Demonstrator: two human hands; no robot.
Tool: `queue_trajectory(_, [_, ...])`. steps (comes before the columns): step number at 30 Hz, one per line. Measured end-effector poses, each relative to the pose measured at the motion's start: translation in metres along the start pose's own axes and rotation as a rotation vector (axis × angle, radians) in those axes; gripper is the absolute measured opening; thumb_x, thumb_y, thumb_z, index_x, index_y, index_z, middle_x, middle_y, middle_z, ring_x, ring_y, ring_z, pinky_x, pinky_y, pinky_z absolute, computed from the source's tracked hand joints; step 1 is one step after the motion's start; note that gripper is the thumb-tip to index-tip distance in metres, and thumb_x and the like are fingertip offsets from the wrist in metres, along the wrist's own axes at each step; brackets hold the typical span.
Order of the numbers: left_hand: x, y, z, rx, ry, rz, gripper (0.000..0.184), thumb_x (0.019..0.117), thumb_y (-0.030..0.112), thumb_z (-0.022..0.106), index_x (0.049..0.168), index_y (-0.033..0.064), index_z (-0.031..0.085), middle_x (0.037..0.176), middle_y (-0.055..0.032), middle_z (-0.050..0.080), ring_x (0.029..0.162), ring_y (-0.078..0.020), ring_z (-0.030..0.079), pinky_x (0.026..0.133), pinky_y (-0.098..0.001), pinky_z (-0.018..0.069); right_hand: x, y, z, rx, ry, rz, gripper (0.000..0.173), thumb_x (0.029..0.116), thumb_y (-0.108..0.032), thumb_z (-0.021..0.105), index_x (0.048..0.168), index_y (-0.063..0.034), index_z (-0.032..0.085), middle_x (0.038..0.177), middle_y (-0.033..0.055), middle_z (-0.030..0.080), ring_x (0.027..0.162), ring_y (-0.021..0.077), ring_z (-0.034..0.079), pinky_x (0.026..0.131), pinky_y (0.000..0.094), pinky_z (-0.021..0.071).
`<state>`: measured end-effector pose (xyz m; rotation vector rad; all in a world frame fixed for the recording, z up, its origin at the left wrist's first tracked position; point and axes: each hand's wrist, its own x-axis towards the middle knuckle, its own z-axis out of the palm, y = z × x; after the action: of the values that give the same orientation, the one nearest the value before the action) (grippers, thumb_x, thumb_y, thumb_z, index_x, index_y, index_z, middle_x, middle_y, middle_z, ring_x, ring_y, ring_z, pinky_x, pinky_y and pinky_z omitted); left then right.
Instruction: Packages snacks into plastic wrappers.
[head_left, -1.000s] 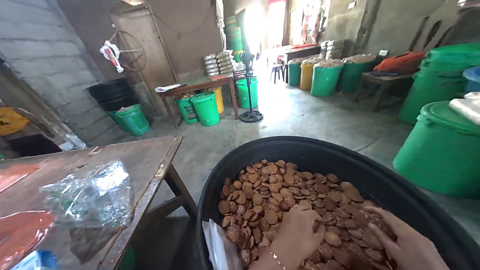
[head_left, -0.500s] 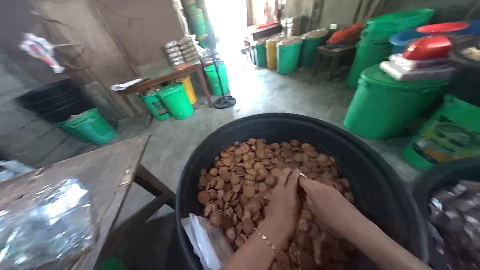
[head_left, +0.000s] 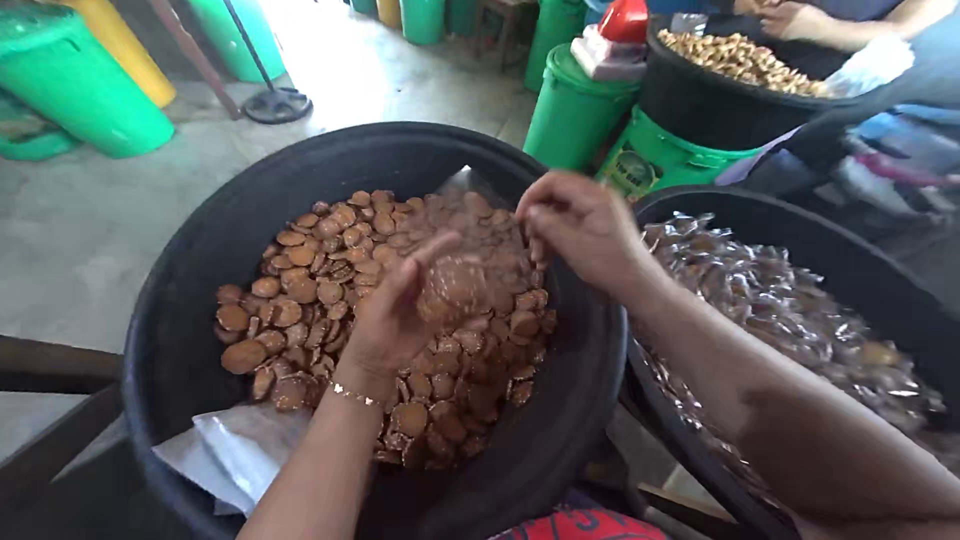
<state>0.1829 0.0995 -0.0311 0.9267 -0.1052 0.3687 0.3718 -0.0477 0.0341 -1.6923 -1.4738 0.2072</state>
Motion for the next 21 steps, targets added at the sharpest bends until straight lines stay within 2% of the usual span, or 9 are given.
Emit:
queue_trajectory(1, [0.0, 0.001, -0.003, -0.083, 0.009, 0.049, 0.043, 0.1002, 0.048, 0.056, 0.135, 0.0231, 0.064, 0.129, -0.0063, 0.068, 0.108, -0.0241, 0.071, 0.085, -0.0413, 0.0632, -0.004, 0.014, 0.006, -0.136, -0.182, 0.157, 0.016, 0.1029, -0.012, 0.057, 0.102, 0.0003, 0.068, 0.084, 0.0093, 0.067, 0.067, 0.016, 0.066, 0.063, 0.036, 0.0598])
queue_trajectory(3, [0.001, 0.006, -0.008, -0.193, -0.029, 0.136, 0.05, 0.1008, 0.05, 0.052, 0.144, 0.0254, 0.057, 0.15, -0.0107, 0.053, 0.127, -0.0343, 0.061, 0.092, -0.0504, 0.0596, -0.01, 0.031, 0.03, -0.433, -0.684, 0.472, 0.029, 0.103, -0.017, 0.06, 0.123, 0.0022, 0.067, 0.113, 0.0259, 0.068, 0.107, 0.041, 0.066, 0.095, 0.0599, 0.0503])
queue_trajectory(4, [0.0, 0.008, -0.009, -0.208, -0.056, 0.161, 0.057, 0.0984, 0.052, 0.055, 0.149, 0.0261, 0.051, 0.154, -0.011, 0.047, 0.131, -0.0355, 0.057, 0.094, -0.0512, 0.0581, -0.016, 0.037, 0.045, -0.548, -0.841, 0.537, 0.037, 0.1015, -0.018, 0.061, 0.133, 0.0023, 0.061, 0.125, 0.0303, 0.064, 0.121, 0.0479, 0.06, 0.101, 0.0663, 0.0447])
queue_trajectory(6, [-0.002, 0.011, -0.008, -0.226, -0.081, 0.181, 0.073, 0.0923, 0.049, 0.067, 0.157, 0.027, 0.041, 0.157, -0.0122, 0.043, 0.131, -0.0354, 0.056, 0.096, -0.0493, 0.0576, -0.021, 0.039, 0.074, -0.74, -1.051, 0.639, 0.051, 0.1012, -0.017, 0.061, 0.145, 0.0051, 0.046, 0.134, 0.0347, 0.057, 0.126, 0.0533, 0.055, 0.102, 0.0685, 0.0438])
queue_trajectory(8, [-0.003, 0.013, -0.008, -0.22, -0.101, 0.182, 0.085, 0.0881, 0.044, 0.074, 0.16, 0.0271, 0.031, 0.158, -0.013, 0.041, 0.132, -0.0347, 0.056, 0.096, -0.0468, 0.0582, -0.022, 0.034, 0.093, -0.831, -1.192, 0.606, 0.041, 0.103, -0.011, 0.057, 0.136, 0.0119, 0.052, 0.132, 0.0363, 0.056, 0.124, 0.054, 0.056, 0.098, 0.0676, 0.0459])
queue_trajectory(12, [-0.002, 0.015, -0.007, -0.147, -0.066, 0.216, 0.082, 0.0933, 0.037, 0.07, 0.161, 0.0241, 0.026, 0.159, -0.0103, 0.038, 0.135, -0.0308, 0.054, 0.1, -0.0443, 0.0561, -0.012, 0.036, 0.094, -0.856, -1.295, 0.506, 0.033, 0.1057, -0.004, 0.048, 0.135, 0.0117, 0.053, 0.138, 0.0379, 0.05, 0.123, 0.0565, 0.055, 0.096, 0.0696, 0.0466])
queue_trajectory(16, [-0.001, 0.018, -0.005, -0.105, 0.023, 0.234, 0.057, 0.1039, 0.02, 0.052, 0.157, 0.0191, 0.034, 0.157, -0.0089, 0.042, 0.131, -0.0265, 0.058, 0.098, -0.039, 0.0574, -0.005, 0.046, 0.088, -0.847, -1.213, 0.569, 0.039, 0.1075, -0.009, 0.046, 0.143, 0.0076, 0.047, 0.137, 0.0322, 0.055, 0.128, 0.0492, 0.055, 0.102, 0.0633, 0.0451])
queue_trajectory(19, [-0.001, 0.017, -0.001, -0.079, 0.092, 0.247, 0.052, 0.1036, 0.006, 0.046, 0.154, 0.0167, 0.04, 0.154, -0.01, 0.047, 0.126, -0.0257, 0.062, 0.095, -0.037, 0.0588, -0.017, 0.047, 0.101, -0.882, -1.226, 0.604, 0.034, 0.1051, -0.003, 0.047, 0.135, 0.0109, 0.055, 0.138, 0.0328, 0.055, 0.129, 0.0505, 0.054, 0.103, 0.0659, 0.0434])
queue_trajectory(21, [-0.002, 0.015, 0.002, -0.09, 0.124, 0.266, 0.048, 0.1019, 0.0, 0.046, 0.148, 0.0137, 0.049, 0.152, -0.0114, 0.048, 0.124, -0.0269, 0.063, 0.094, -0.0383, 0.0596, -0.017, 0.039, 0.098, -0.879, -1.272, 0.562, 0.035, 0.1058, -0.001, 0.045, 0.138, 0.0111, 0.052, 0.139, 0.0337, 0.054, 0.129, 0.0519, 0.053, 0.103, 0.067, 0.0425])
